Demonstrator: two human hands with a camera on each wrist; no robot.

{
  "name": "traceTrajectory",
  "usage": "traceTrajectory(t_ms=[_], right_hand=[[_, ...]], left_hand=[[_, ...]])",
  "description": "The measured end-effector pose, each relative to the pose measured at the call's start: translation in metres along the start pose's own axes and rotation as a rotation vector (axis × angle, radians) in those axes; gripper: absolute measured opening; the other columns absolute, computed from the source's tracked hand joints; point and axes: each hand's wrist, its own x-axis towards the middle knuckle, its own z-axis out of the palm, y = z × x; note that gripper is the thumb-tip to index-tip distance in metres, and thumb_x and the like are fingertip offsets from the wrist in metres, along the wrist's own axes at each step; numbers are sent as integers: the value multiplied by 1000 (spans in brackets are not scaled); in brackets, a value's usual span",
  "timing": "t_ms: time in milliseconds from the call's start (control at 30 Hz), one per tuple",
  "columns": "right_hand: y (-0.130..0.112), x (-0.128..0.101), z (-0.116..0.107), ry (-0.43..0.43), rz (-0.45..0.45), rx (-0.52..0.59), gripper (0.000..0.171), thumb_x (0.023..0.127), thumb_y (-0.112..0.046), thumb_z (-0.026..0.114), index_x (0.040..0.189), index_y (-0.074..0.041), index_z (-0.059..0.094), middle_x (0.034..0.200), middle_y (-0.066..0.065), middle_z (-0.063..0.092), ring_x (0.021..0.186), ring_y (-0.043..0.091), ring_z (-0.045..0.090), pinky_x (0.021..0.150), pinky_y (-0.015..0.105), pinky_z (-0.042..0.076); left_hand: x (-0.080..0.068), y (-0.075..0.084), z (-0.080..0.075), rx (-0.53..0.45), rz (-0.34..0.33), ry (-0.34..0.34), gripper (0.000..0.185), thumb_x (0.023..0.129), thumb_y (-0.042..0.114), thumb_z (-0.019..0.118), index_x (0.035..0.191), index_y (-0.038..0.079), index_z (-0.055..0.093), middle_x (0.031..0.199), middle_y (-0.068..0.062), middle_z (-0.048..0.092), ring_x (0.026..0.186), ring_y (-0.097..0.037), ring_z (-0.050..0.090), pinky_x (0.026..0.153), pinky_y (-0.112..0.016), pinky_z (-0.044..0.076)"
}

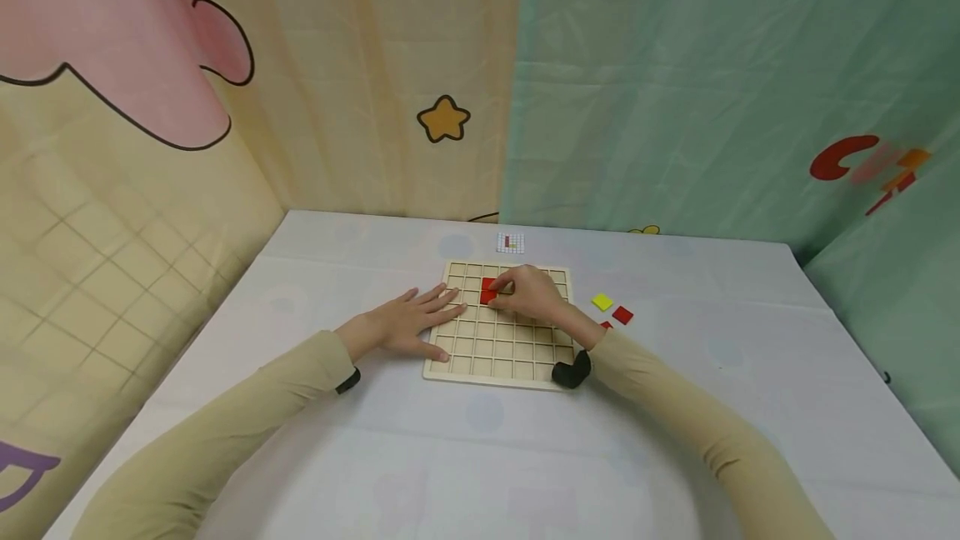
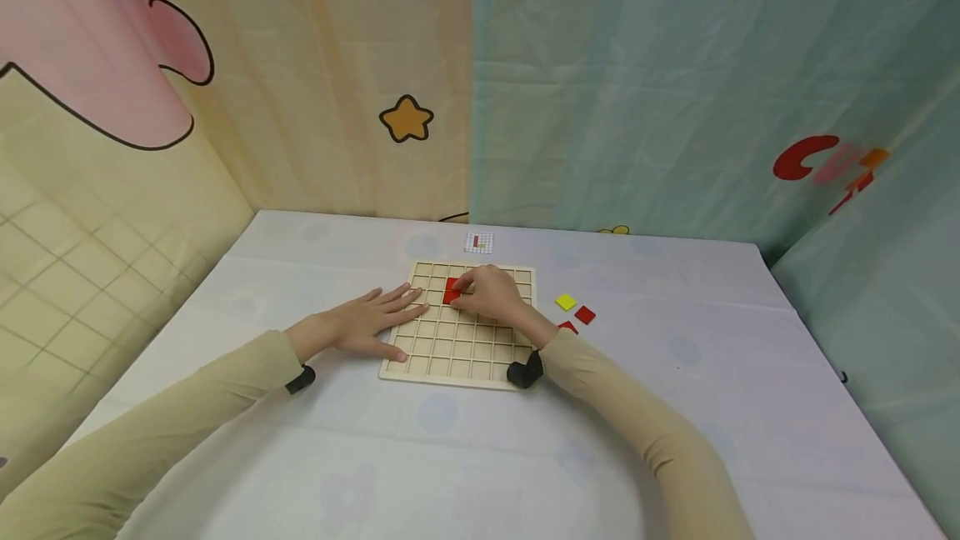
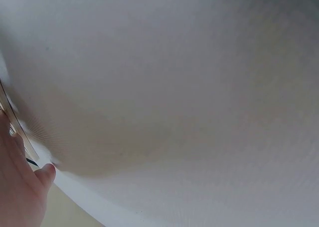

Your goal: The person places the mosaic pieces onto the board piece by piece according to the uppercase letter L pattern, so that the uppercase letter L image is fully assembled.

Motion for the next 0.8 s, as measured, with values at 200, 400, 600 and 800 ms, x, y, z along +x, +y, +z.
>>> traceTrajectory(t_ms=[200,400,600,800], right_hand=[[-2,0,-2,-22,7,0,31,80,-31,78,104,-12,76,101,1,75,75,12,61,63,23,46],[-2,-4,-7,-13,16,3,30,80,-30,78,103,-12,76,101,2,75,81,14,64,66,25,48],[3,-10,-15,21,36,13,28,81,-30,77,104,-15,76,100,1,74,84,15,62,70,29,49],[11,-21,-28,57,39,50,28,82,-25,76,106,-11,75,100,5,73,93,22,62,81,37,51]], left_hand=[[0,1,-1,0,-4,-4,88,87,70,46,156,26,12,164,-2,-2,151,-27,-4,118,-59,9],[1,1,-1,2,-8,-13,88,87,70,46,156,26,12,164,-2,-2,151,-27,-5,118,-58,8],[1,1,0,-6,-13,-12,88,87,70,47,156,26,12,164,-2,-1,151,-27,-4,118,-59,8],[1,1,-1,2,-18,-11,88,87,70,46,156,27,11,164,-1,-1,151,-26,-4,118,-59,9]])
